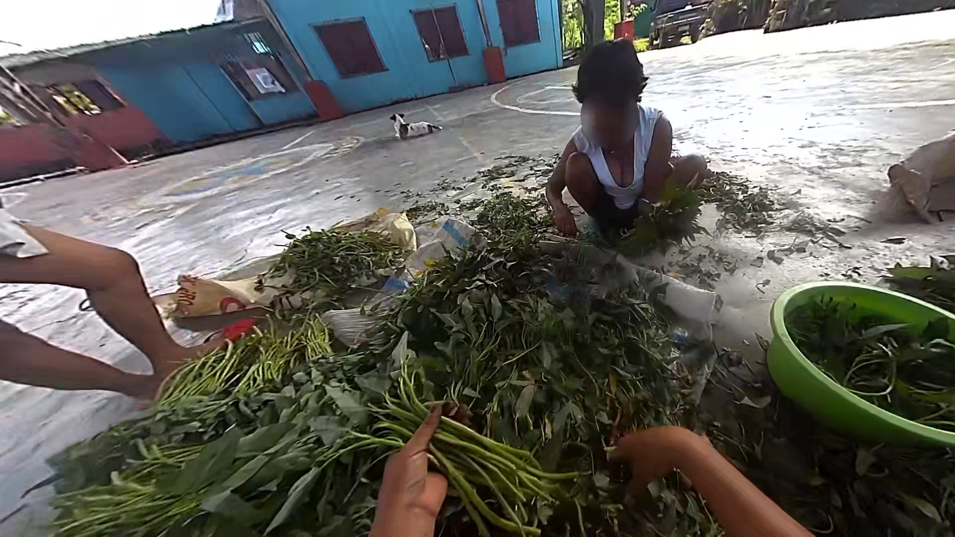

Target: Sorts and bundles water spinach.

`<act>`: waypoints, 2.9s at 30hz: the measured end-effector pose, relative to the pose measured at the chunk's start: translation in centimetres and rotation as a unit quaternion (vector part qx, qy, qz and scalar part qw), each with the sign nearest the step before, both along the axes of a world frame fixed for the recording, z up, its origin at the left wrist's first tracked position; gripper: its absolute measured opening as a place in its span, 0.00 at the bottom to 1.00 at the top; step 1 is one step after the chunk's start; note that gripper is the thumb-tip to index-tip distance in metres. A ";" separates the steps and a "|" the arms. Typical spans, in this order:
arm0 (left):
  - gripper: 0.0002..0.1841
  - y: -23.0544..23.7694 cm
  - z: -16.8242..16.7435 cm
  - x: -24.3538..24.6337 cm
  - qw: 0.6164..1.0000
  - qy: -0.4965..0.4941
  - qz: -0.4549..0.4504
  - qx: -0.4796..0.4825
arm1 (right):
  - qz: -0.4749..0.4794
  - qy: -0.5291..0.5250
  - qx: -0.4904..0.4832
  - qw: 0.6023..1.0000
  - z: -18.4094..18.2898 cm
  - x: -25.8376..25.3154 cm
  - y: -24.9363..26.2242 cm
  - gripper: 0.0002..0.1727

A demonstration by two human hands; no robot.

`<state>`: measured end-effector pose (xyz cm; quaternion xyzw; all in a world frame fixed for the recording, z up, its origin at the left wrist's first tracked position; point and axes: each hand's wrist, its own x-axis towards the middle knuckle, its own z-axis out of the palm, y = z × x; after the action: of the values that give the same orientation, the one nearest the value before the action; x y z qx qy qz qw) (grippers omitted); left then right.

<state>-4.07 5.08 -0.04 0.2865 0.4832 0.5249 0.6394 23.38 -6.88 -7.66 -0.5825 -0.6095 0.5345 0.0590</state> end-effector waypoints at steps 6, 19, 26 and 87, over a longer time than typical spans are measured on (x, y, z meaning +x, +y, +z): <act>0.07 -0.6 -0.3 3.3 0.995 0.024 -0.067 -0.071 | -0.413 -0.067 0.068 0.906 -6.0 3.0 10.2 0.23; 0.10 -1.2 -1.4 4.4 0.997 0.015 -0.073 -0.037 | -0.609 0.215 0.204 0.735 -2.0 7.7 4.1 0.21; 0.09 -2.4 -0.7 4.2 0.992 0.011 -0.105 0.063 | -0.579 0.261 0.334 0.696 4.5 2.9 -1.6 0.27; 0.10 -2.0 -1.0 2.5 0.999 -0.020 -0.029 -0.001 | -0.224 0.045 0.223 0.948 -1.2 -7.6 -6.2 0.23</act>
<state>-1.56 3.08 -1.00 0.2896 0.4623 0.5116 0.6638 15.76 -13.05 -8.90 -0.6512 -0.5640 0.3833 0.3330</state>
